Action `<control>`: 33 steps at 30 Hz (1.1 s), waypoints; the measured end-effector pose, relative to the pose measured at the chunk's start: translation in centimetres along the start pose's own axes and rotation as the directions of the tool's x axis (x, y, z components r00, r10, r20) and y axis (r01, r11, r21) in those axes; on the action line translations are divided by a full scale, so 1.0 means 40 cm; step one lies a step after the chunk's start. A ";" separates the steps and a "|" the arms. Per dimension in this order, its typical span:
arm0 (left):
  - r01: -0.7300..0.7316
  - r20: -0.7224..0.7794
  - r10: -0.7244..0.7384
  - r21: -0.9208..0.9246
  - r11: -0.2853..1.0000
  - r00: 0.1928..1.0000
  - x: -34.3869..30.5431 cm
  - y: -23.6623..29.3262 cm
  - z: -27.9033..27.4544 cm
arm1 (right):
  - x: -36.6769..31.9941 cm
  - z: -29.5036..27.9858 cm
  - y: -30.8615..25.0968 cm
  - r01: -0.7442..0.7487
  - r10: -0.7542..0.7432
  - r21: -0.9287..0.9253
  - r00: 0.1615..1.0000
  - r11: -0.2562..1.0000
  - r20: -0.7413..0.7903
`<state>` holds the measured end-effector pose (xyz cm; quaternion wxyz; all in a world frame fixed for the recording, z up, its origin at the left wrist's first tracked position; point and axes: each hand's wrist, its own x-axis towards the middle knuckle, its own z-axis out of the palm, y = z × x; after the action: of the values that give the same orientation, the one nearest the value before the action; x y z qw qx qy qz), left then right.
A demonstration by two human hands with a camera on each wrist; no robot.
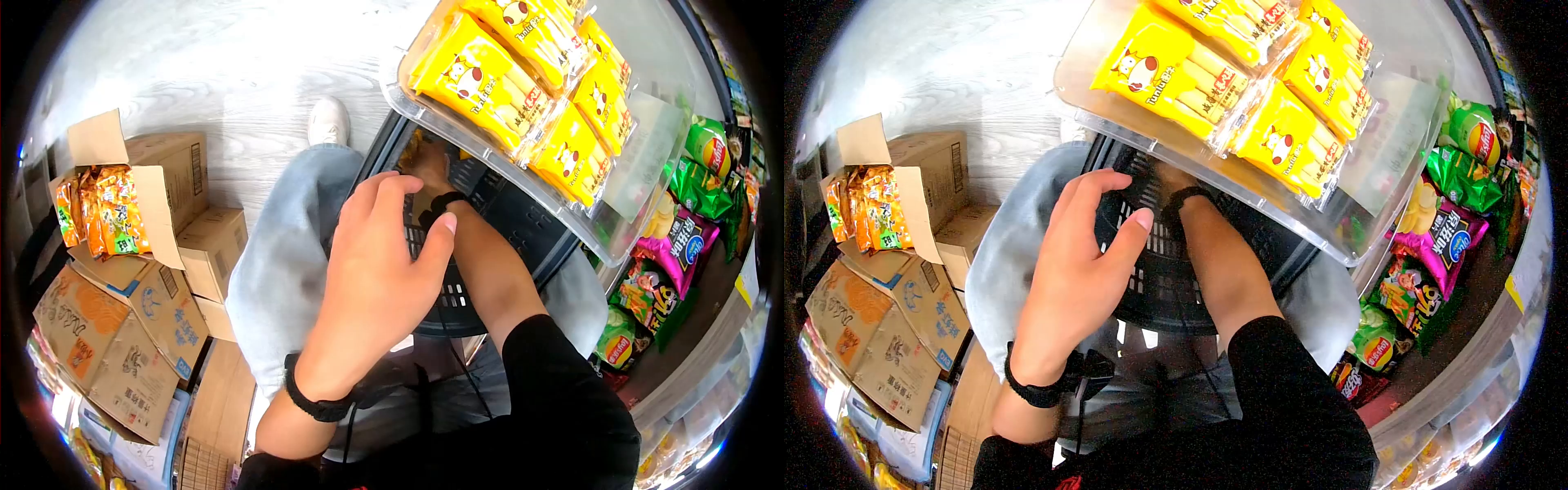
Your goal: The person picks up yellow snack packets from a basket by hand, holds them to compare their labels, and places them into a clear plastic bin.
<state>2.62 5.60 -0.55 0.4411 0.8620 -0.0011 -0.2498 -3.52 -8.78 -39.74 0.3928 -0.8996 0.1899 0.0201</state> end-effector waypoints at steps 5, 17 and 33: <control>-0.010 -0.013 0.010 -0.022 1.000 1.000 0.000 -0.006 0.006 | 0.002 0.010 0.066 -0.382 0.333 0.057 0.861 0.922 0.385; -0.142 -0.129 0.110 -0.276 0.951 0.986 -0.007 -0.027 -0.007 | -0.104 -0.528 -0.453 -0.474 0.136 0.321 0.706 0.820 0.695; -0.695 0.084 0.718 -0.195 0.692 0.691 -0.188 0.065 -0.020 | -0.419 -0.907 -0.686 -0.389 0.249 0.899 0.908 0.199 0.338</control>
<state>-3.03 6.29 5.06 0.5643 0.7379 -0.3484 -0.1254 -13.38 -12.25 7.59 0.8482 -0.4191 0.3217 0.0358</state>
